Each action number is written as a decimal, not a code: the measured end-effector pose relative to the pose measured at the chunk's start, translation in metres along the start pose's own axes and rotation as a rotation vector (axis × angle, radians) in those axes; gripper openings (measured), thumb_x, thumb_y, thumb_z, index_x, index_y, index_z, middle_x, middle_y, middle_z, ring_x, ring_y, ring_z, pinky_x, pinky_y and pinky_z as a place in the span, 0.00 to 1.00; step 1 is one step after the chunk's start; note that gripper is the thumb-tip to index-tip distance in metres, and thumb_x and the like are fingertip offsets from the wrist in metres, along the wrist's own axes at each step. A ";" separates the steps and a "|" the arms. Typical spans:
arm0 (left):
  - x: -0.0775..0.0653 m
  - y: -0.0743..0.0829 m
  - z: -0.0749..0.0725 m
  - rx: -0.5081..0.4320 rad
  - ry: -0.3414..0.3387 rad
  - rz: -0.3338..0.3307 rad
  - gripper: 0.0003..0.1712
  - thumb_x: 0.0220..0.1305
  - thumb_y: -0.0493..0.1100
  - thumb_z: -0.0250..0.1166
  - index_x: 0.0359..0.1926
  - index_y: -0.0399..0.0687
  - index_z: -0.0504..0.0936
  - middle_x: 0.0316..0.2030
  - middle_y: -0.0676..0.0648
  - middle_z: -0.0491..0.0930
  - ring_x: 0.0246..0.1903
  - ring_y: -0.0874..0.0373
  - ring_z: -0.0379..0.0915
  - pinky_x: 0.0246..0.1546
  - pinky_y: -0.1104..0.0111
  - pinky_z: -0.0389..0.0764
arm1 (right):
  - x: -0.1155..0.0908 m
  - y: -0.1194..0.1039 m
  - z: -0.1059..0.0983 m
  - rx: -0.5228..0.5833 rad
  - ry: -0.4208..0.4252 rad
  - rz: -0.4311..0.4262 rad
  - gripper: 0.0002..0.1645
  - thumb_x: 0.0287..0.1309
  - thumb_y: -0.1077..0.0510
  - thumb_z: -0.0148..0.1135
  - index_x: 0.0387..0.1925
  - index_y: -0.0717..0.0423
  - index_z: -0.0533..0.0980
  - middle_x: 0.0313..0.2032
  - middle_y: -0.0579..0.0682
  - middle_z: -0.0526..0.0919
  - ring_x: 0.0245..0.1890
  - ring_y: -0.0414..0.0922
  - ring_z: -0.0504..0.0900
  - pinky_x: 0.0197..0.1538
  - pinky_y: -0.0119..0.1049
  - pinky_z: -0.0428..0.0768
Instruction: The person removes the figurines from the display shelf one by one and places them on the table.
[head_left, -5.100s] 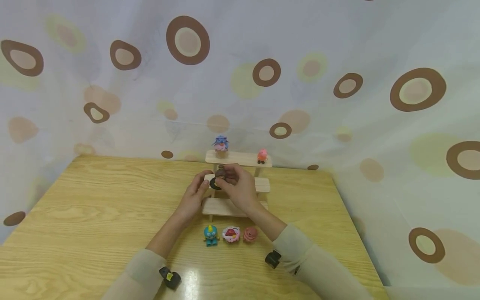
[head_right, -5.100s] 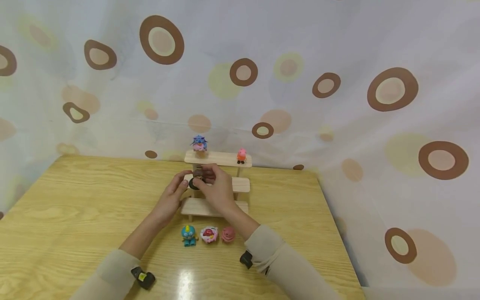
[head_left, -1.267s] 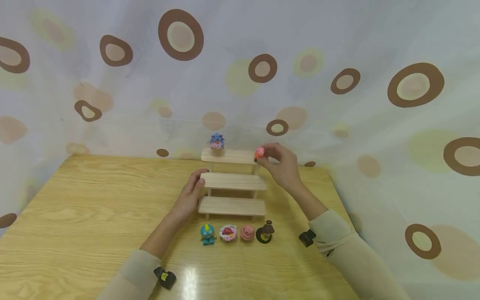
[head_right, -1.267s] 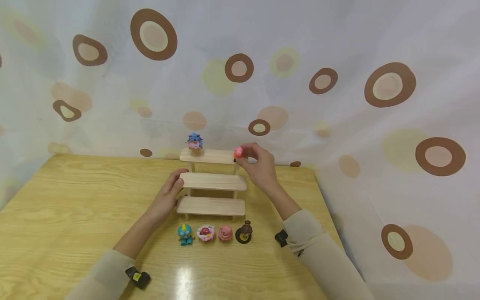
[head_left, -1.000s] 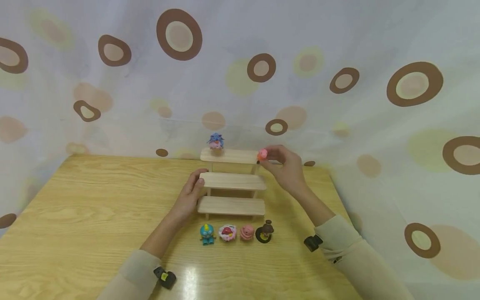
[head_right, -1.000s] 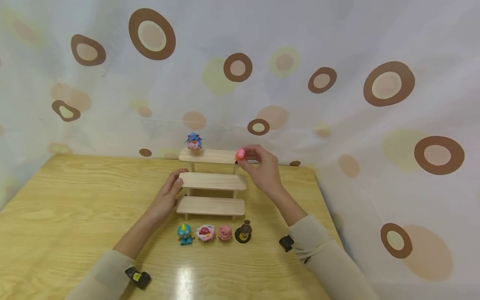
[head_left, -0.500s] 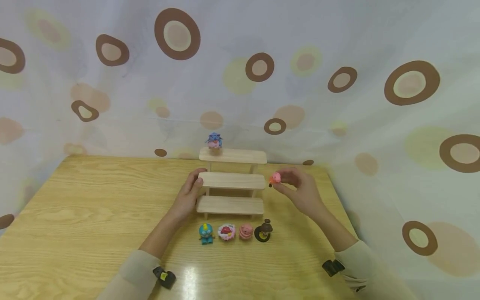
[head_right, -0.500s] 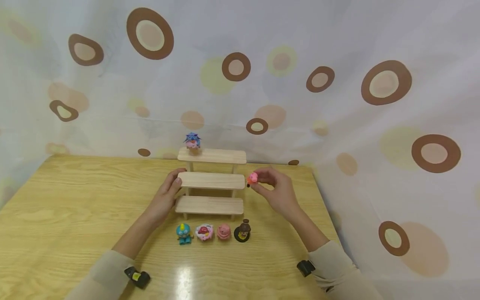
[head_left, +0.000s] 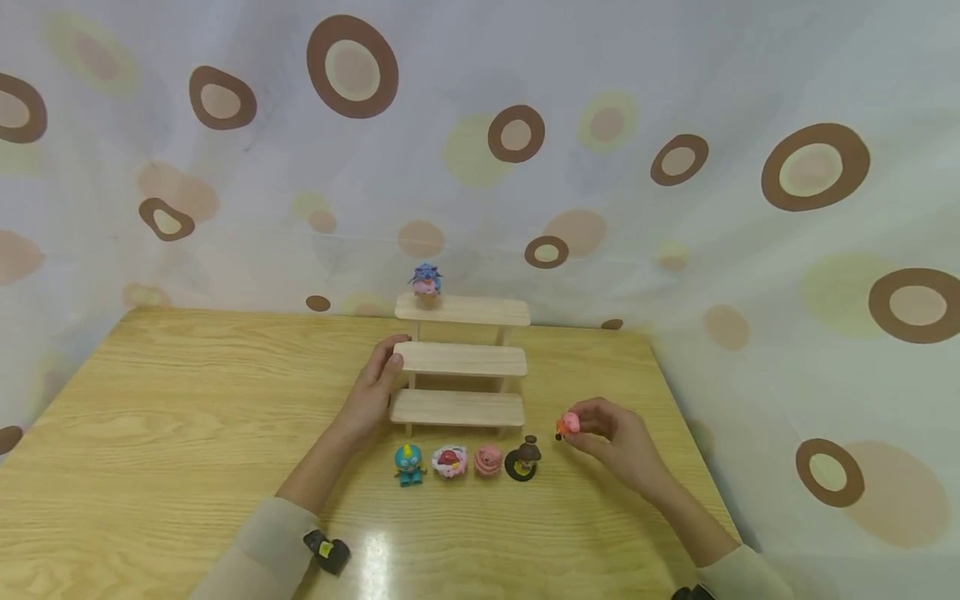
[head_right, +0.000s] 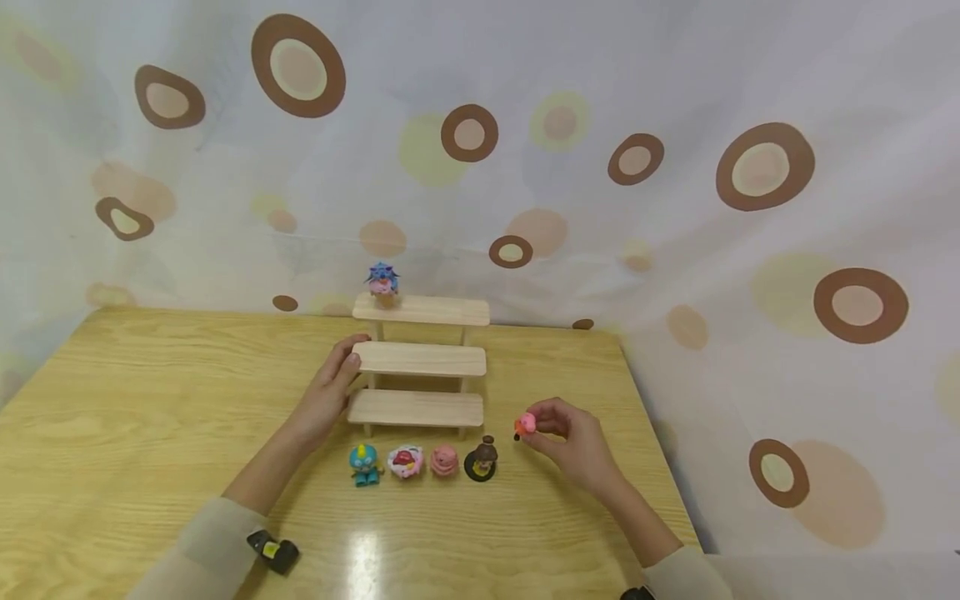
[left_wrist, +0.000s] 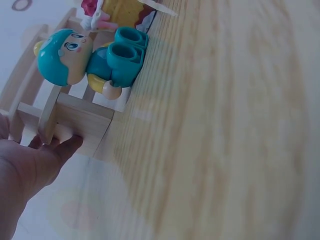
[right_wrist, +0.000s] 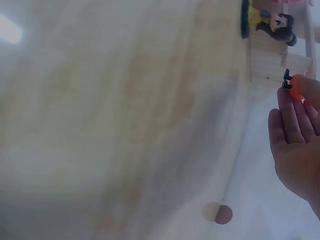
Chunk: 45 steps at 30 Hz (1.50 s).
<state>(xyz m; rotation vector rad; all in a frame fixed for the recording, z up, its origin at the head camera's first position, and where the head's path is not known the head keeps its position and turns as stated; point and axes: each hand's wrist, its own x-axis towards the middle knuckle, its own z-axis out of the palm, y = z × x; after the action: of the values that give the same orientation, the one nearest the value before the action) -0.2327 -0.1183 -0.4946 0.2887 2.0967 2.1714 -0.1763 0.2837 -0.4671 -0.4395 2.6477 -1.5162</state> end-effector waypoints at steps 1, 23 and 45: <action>0.000 0.000 0.000 -0.002 -0.003 0.002 0.29 0.87 0.58 0.41 0.79 0.54 0.59 0.80 0.42 0.57 0.82 0.42 0.45 0.80 0.41 0.46 | -0.004 0.003 0.001 0.006 -0.004 0.009 0.17 0.63 0.60 0.76 0.52 0.55 0.82 0.47 0.52 0.89 0.46 0.47 0.90 0.47 0.33 0.87; -0.003 0.002 -0.002 0.020 0.000 -0.008 0.29 0.87 0.57 0.40 0.80 0.54 0.58 0.78 0.42 0.59 0.81 0.43 0.48 0.81 0.44 0.48 | -0.021 0.023 0.019 -0.031 -0.074 -0.058 0.14 0.61 0.62 0.77 0.46 0.48 0.83 0.43 0.43 0.90 0.48 0.45 0.89 0.57 0.40 0.85; -0.001 0.002 -0.001 0.011 -0.006 -0.020 0.29 0.87 0.58 0.41 0.80 0.55 0.58 0.79 0.42 0.58 0.81 0.42 0.46 0.80 0.42 0.47 | -0.021 0.023 0.016 -0.125 -0.092 -0.048 0.37 0.53 0.56 0.85 0.63 0.55 0.78 0.55 0.47 0.86 0.56 0.48 0.83 0.61 0.52 0.82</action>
<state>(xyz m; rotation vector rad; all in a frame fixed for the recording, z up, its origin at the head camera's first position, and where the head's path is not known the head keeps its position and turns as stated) -0.2319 -0.1193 -0.4928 0.2746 2.0997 2.1458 -0.1583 0.2871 -0.4963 -0.5703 2.6876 -1.3123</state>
